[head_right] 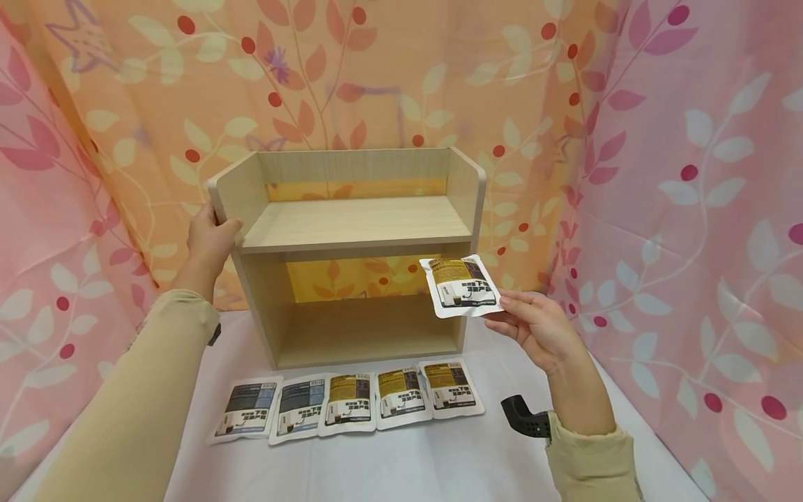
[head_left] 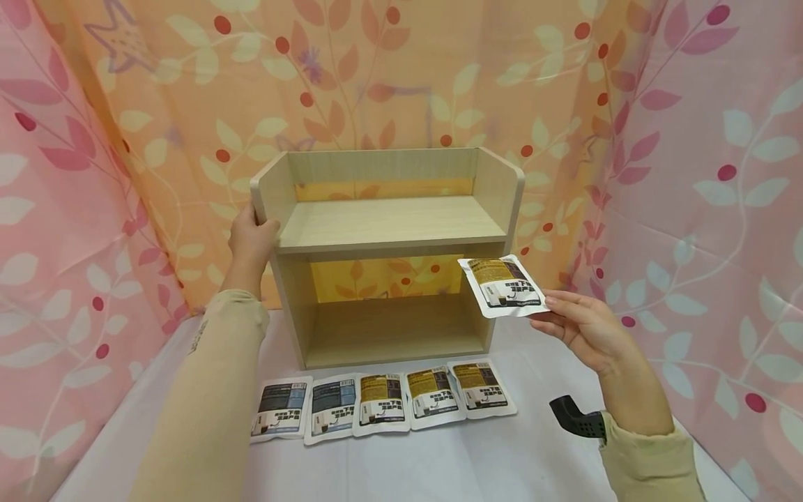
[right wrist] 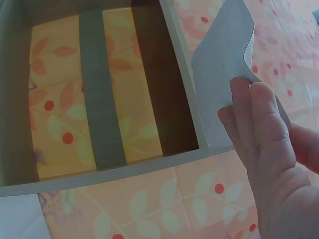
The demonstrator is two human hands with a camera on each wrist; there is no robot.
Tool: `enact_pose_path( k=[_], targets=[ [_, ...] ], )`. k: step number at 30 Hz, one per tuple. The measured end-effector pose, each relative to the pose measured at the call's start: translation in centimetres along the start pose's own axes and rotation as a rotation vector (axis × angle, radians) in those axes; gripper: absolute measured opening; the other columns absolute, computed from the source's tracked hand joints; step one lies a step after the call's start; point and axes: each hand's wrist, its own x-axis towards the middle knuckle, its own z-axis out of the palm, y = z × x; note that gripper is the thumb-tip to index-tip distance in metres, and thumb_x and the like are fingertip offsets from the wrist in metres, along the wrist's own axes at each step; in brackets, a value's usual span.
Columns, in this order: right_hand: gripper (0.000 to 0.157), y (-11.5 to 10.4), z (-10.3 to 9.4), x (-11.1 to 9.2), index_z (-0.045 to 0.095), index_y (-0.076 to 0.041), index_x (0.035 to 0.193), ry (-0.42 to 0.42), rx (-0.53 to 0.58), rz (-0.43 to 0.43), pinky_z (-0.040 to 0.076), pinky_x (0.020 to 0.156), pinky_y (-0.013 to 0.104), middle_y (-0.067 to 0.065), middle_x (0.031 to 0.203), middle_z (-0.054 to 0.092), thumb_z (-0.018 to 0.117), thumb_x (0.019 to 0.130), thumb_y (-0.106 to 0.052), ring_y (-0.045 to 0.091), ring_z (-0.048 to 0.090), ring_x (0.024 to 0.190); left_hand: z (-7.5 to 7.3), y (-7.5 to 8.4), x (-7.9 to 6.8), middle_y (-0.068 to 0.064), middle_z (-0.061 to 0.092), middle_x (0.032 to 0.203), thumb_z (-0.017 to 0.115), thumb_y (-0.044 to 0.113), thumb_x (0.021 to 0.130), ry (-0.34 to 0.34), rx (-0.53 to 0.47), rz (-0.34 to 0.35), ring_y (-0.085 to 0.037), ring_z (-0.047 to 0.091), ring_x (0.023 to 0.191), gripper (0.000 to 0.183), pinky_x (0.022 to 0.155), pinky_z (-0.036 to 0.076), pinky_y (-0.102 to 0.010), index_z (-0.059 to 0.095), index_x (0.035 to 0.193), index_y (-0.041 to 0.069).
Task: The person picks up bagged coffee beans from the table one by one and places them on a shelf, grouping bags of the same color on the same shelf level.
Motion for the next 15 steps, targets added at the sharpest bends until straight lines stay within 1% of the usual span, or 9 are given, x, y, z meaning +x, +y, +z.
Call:
enact_pose_path(
  k=[4, 9, 15],
  targets=[
    [0.029, -0.3, 0.2, 0.2, 0.072, 0.001, 0.102, -0.017, 0.022, 0.004, 0.055, 0.077, 0.033, 0.016, 0.102, 0.07, 0.043, 0.099, 0.006, 0.026, 0.07, 0.089, 0.0, 0.0, -0.1, -0.012, 0.053, 0.138, 0.046, 0.014, 0.092, -0.001, -0.003, -0.004, -0.027, 0.045, 0.123, 0.047, 0.107, 0.031, -0.045, 0.047, 0.138, 0.007],
    [0.029, -0.8, 0.3, 0.4, 0.072, 0.001, 0.102, -0.015, 0.011, 0.002, 0.055, 0.077, 0.033, 0.015, 0.101, 0.07, 0.044, 0.099, 0.005, 0.025, 0.07, 0.089, 0.1, 0.0, -0.1, -0.011, 0.052, 0.139, 0.046, 0.014, 0.092, -0.005, -0.01, -0.019, -0.026, 0.045, 0.124, 0.049, 0.107, 0.031, -0.045, 0.046, 0.14, 0.008],
    [0.029, -1.4, 0.5, 0.9, 0.072, 0.0, 0.102, -0.015, 0.002, -0.004, 0.055, 0.077, 0.033, 0.015, 0.102, 0.07, 0.044, 0.099, 0.005, 0.025, 0.07, 0.088, 0.0, 0.0, -0.1, -0.012, 0.053, 0.138, 0.047, 0.013, 0.091, 0.011, -0.009, -0.013, -0.027, 0.045, 0.124, 0.047, 0.107, 0.031, -0.045, 0.048, 0.138, 0.008]
  ],
)
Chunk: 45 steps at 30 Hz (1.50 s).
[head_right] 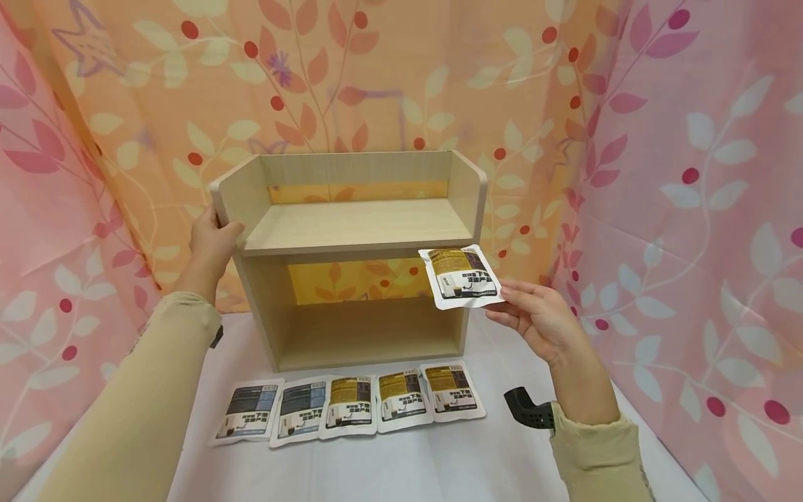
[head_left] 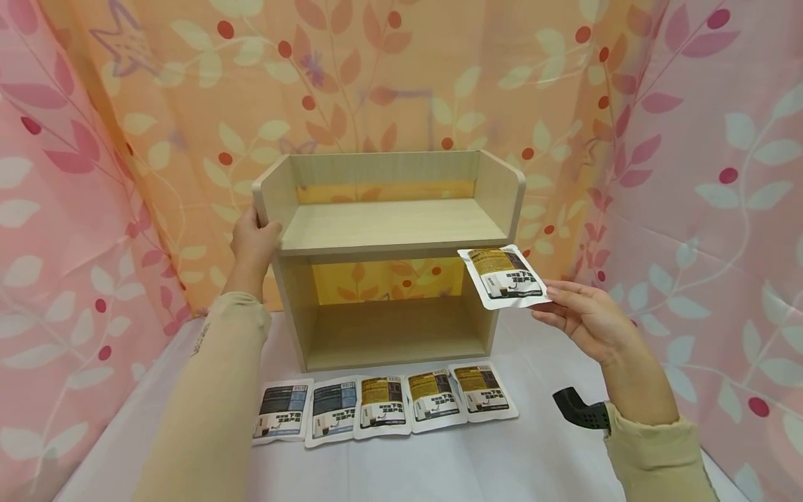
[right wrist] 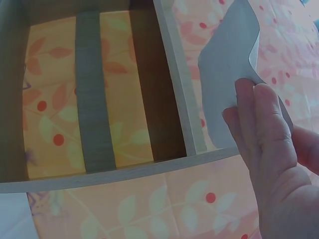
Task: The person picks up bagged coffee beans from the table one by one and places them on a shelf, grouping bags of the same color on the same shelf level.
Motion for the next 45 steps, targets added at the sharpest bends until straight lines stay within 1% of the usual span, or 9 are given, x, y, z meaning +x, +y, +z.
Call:
enact_pose_path(
  k=[8, 14, 18, 22, 28, 36, 45],
  targets=[
    [0.028, -0.3, 0.4, 0.3, 0.071, 0.002, 0.103, -0.015, 0.018, -0.016, 0.055, 0.077, 0.033, 0.017, 0.102, 0.069, 0.044, 0.098, 0.006, 0.026, 0.07, 0.089, -0.1, 0.0, 0.0, -0.012, 0.054, 0.138, 0.046, 0.014, 0.092, 0.0, 0.001, 0.0, -0.027, 0.045, 0.123, 0.047, 0.107, 0.032, -0.045, 0.048, 0.138, 0.008],
    [0.03, -0.3, 0.6, 0.6, 0.071, 0.003, 0.103, -0.039, 0.039, -0.018, 0.055, 0.078, 0.033, 0.018, 0.102, 0.07, 0.042, 0.099, 0.007, 0.026, 0.069, 0.09, -0.1, 0.0, 0.1, -0.013, 0.054, 0.138, 0.046, 0.014, 0.092, -0.008, 0.016, 0.008, -0.03, 0.045, 0.125, 0.047, 0.107, 0.03, -0.048, 0.048, 0.138, 0.007],
    [0.03, -0.4, 0.8, 0.9, 0.071, 0.003, 0.104, -0.042, 0.029, -0.017, 0.055, 0.078, 0.033, 0.018, 0.102, 0.069, 0.041, 0.099, 0.006, 0.026, 0.069, 0.09, -0.1, 0.0, 0.0, -0.013, 0.054, 0.137, 0.046, 0.014, 0.091, -0.004, 0.016, 0.006, -0.03, 0.045, 0.125, 0.046, 0.107, 0.03, -0.048, 0.048, 0.137, 0.006],
    [0.028, -0.7, 1.1, 1.2, 0.071, 0.002, 0.103, -0.01, 0.018, -0.004, 0.055, 0.077, 0.032, 0.017, 0.101, 0.07, 0.043, 0.099, 0.005, 0.025, 0.07, 0.089, -0.1, 0.1, 0.0, -0.013, 0.054, 0.137, 0.046, 0.013, 0.09, 0.002, 0.012, 0.002, -0.03, 0.045, 0.124, 0.046, 0.107, 0.03, -0.048, 0.049, 0.136, 0.007],
    [0.027, -1.2, 1.6, 1.8, 0.072, 0.002, 0.1, 0.028, 0.044, 0.02, 0.055, 0.076, 0.033, 0.017, 0.099, 0.07, 0.045, 0.099, 0.004, 0.026, 0.07, 0.087, -0.1, 0.1, 0.0, -0.014, 0.055, 0.136, 0.046, 0.014, 0.09, -0.002, 0.019, 0.002, -0.031, 0.045, 0.124, 0.045, 0.107, 0.029, -0.049, 0.049, 0.135, 0.007],
    [0.027, -1.4, 1.8, 2.3, 0.072, 0.004, 0.1, 0.015, 0.09, 0.02, 0.055, 0.076, 0.032, 0.018, 0.099, 0.07, 0.045, 0.099, 0.004, 0.026, 0.07, 0.087, 0.1, -0.1, -0.2, -0.014, 0.054, 0.137, 0.046, 0.014, 0.091, 0.002, 0.015, 0.011, -0.03, 0.045, 0.124, 0.047, 0.107, 0.03, -0.049, 0.048, 0.137, 0.007],
    [0.022, -1.8, 2.3, 2.8, 0.072, 0.003, 0.095, 0.113, 0.114, 0.059, 0.056, 0.074, 0.033, 0.017, 0.095, 0.07, 0.05, 0.097, 0.003, 0.026, 0.07, 0.084, 0.1, -0.1, -0.2, -0.013, 0.054, 0.137, 0.045, 0.012, 0.091, 0.008, 0.007, 0.016, -0.03, 0.045, 0.125, 0.046, 0.108, 0.029, -0.048, 0.049, 0.137, 0.007]
  ],
)
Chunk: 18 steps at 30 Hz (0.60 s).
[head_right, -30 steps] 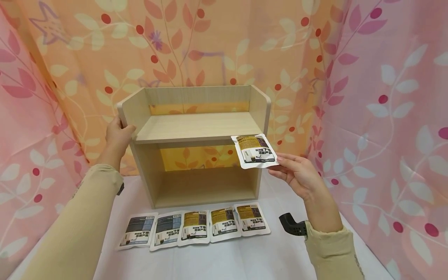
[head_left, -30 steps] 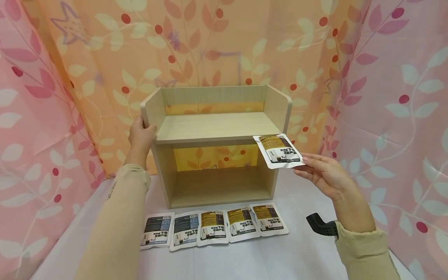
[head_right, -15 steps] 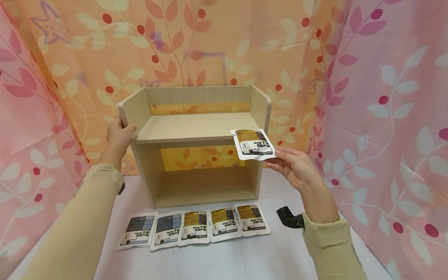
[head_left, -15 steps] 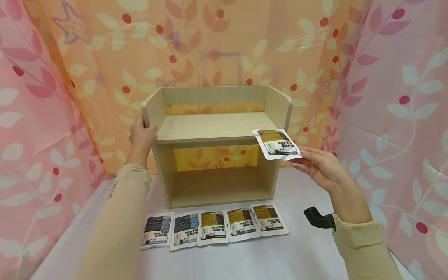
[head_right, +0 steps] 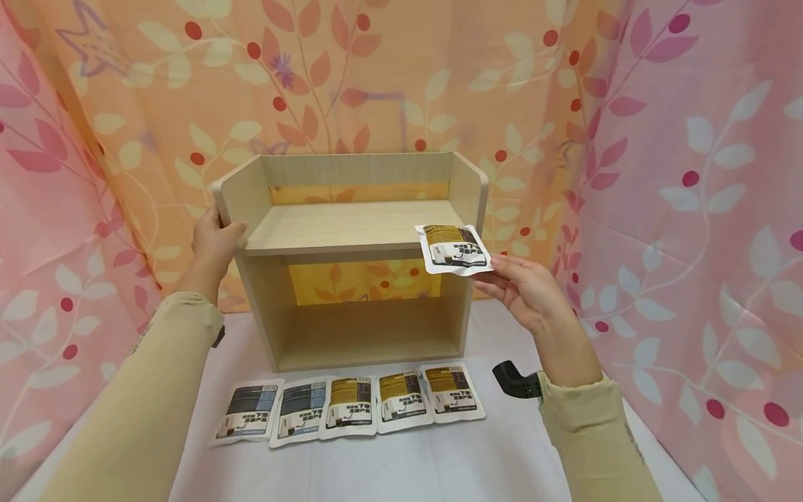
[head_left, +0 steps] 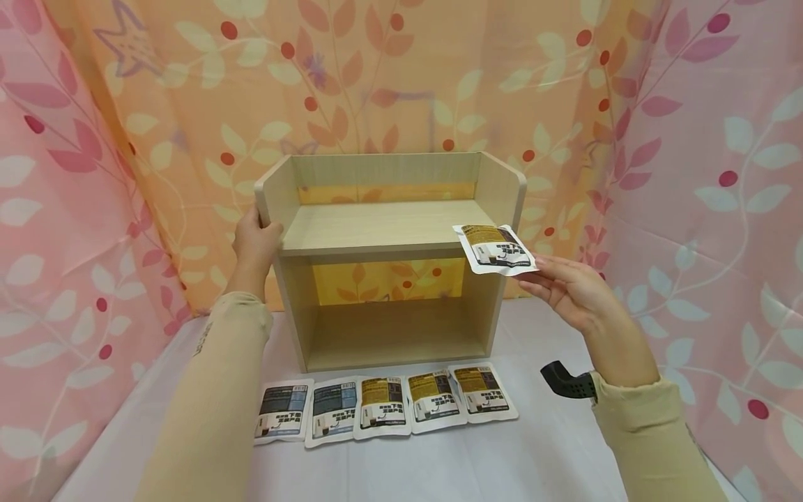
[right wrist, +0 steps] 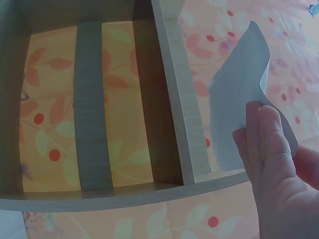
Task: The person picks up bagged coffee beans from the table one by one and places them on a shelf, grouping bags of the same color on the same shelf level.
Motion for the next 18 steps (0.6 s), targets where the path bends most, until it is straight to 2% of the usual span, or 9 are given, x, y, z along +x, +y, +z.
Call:
enact_pose_path(
  k=[9, 18],
  targets=[
    [0.019, -0.2, 0.4, 0.8, 0.07, 0.003, 0.094, 0.037, 0.023, 0.013, 0.056, 0.073, 0.034, 0.017, 0.094, 0.07, 0.051, 0.097, 0.001, 0.027, 0.07, 0.084, 0.2, 0.2, 0.0, -0.013, 0.054, 0.137, 0.046, 0.012, 0.091, 0.0, -0.006, -0.003, -0.029, 0.045, 0.125, 0.047, 0.107, 0.03, -0.046, 0.048, 0.138, 0.007],
    [0.022, -0.1, 0.8, 1.7, 0.071, 0.003, 0.092, 0.026, 0.028, 0.004, 0.057, 0.072, 0.034, 0.017, 0.092, 0.071, 0.049, 0.098, 0.001, 0.027, 0.07, 0.082, 0.1, 0.1, 0.0, -0.014, 0.055, 0.136, 0.045, 0.013, 0.091, 0.004, 0.006, 0.001, -0.03, 0.046, 0.125, 0.046, 0.107, 0.029, -0.048, 0.049, 0.136, 0.006]
  ],
)
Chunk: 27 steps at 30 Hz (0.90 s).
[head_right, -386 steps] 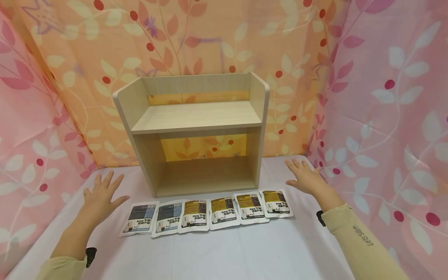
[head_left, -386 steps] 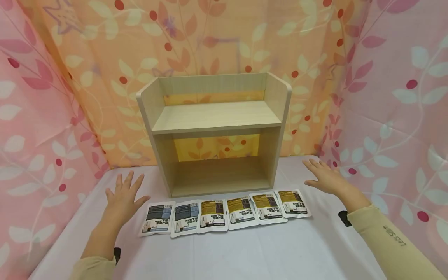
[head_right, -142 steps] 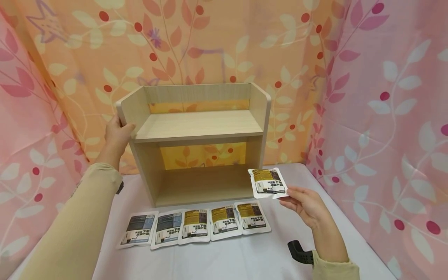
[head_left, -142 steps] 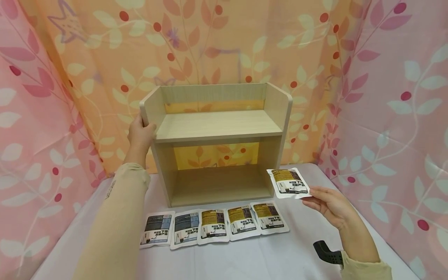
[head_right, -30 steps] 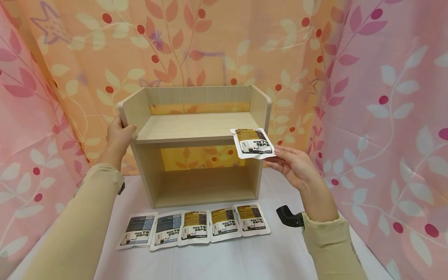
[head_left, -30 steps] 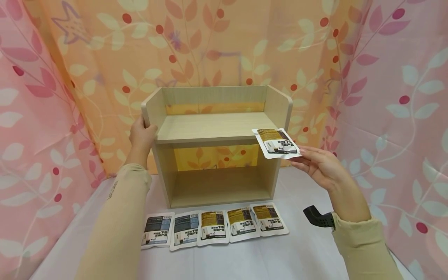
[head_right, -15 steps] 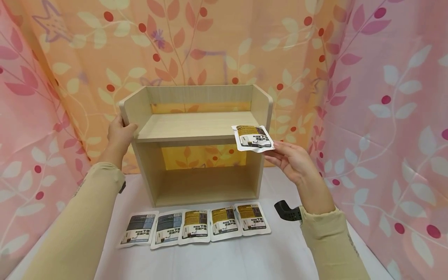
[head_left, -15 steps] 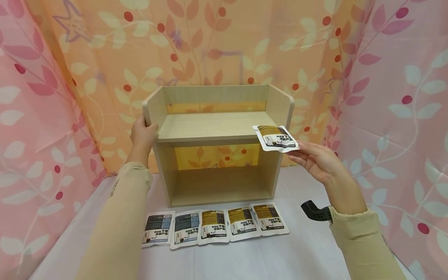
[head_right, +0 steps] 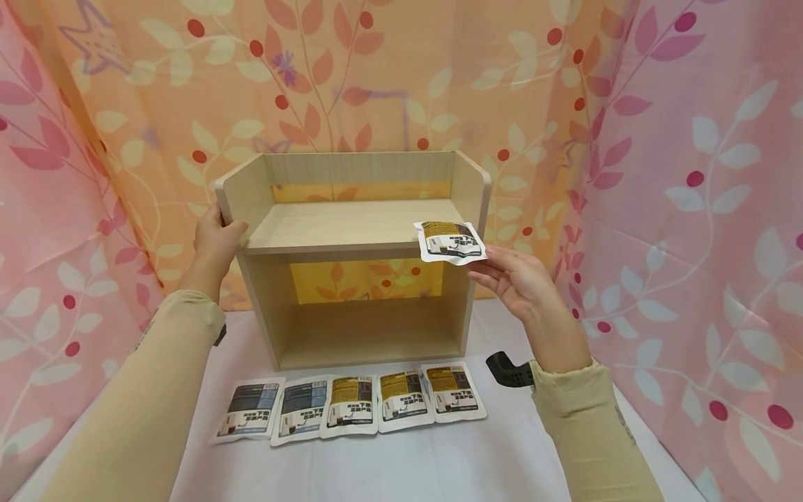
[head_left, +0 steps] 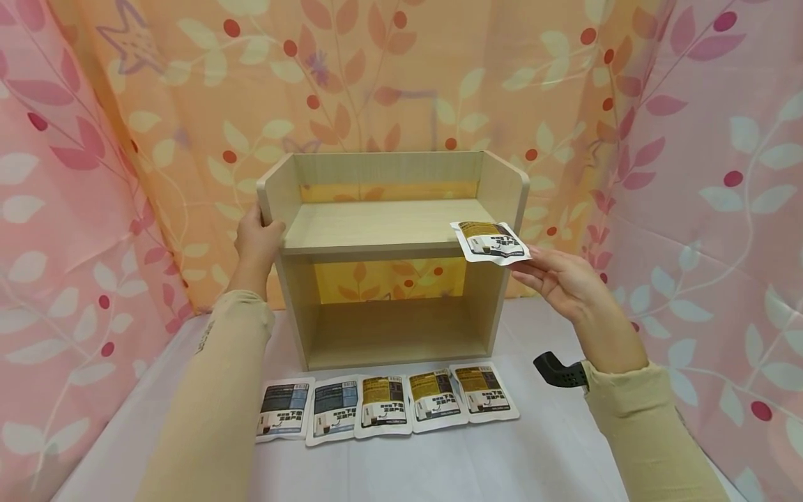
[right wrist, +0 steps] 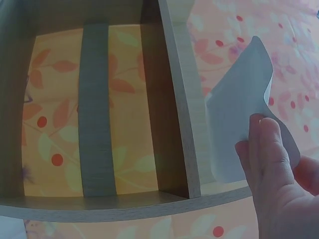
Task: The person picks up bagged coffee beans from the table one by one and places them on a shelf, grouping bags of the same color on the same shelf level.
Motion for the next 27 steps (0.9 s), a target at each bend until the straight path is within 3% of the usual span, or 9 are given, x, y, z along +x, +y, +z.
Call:
enact_pose_path(
  k=[6, 11, 14, 22, 27],
  targets=[
    [0.022, -0.1, 0.2, 0.6, 0.07, 0.003, 0.093, 0.017, 0.027, 0.036, 0.056, 0.073, 0.036, 0.016, 0.092, 0.071, 0.049, 0.098, -0.001, 0.027, 0.07, 0.083, -0.1, 0.1, 0.0, -0.013, 0.054, 0.138, 0.045, 0.013, 0.091, -0.005, 0.0, -0.004, -0.03, 0.045, 0.126, 0.047, 0.108, 0.029, -0.048, 0.048, 0.138, 0.007],
    [0.013, -0.2, 0.4, 1.2, 0.053, 0.004, 0.107, 0.056, 0.026, 0.076, 0.056, 0.074, 0.036, 0.016, 0.092, 0.069, 0.051, 0.098, -0.005, 0.027, 0.069, 0.085, -0.1, 0.1, 0.0, -0.013, 0.053, 0.138, 0.045, 0.013, 0.091, -0.008, -0.002, -0.002, -0.03, 0.045, 0.126, 0.048, 0.108, 0.029, -0.048, 0.048, 0.138, 0.007],
    [0.02, -0.3, 0.6, 1.7, 0.043, 0.002, 0.115, 0.093, 0.033, 0.101, 0.057, 0.072, 0.036, 0.016, 0.09, 0.069, 0.05, 0.099, -0.006, 0.026, 0.07, 0.083, -0.1, 0.1, -0.1, -0.013, 0.053, 0.138, 0.045, 0.013, 0.091, -0.012, -0.004, -0.004, -0.03, 0.045, 0.126, 0.047, 0.108, 0.03, -0.047, 0.048, 0.138, 0.006],
    [0.033, -0.5, 1.0, 3.1, 0.036, -0.006, 0.128, 0.205, 0.076, 0.183, 0.056, 0.074, 0.036, 0.014, 0.088, 0.066, 0.051, 0.098, -0.008, 0.028, 0.07, 0.077, 0.0, -0.1, 0.0, -0.013, 0.055, 0.136, 0.045, 0.013, 0.091, -0.006, 0.012, 0.006, -0.031, 0.045, 0.123, 0.044, 0.106, 0.028, -0.051, 0.05, 0.133, 0.006],
    [0.052, -0.5, 1.2, 3.8, 0.026, -0.012, 0.144, 0.237, 0.097, 0.204, 0.055, 0.077, 0.036, 0.013, 0.092, 0.063, 0.05, 0.099, -0.009, 0.029, 0.069, 0.076, 0.0, -0.1, -0.1, -0.013, 0.056, 0.135, 0.045, 0.013, 0.09, -0.003, 0.016, 0.02, -0.032, 0.046, 0.123, 0.045, 0.106, 0.028, -0.051, 0.05, 0.134, 0.006]
  ],
)
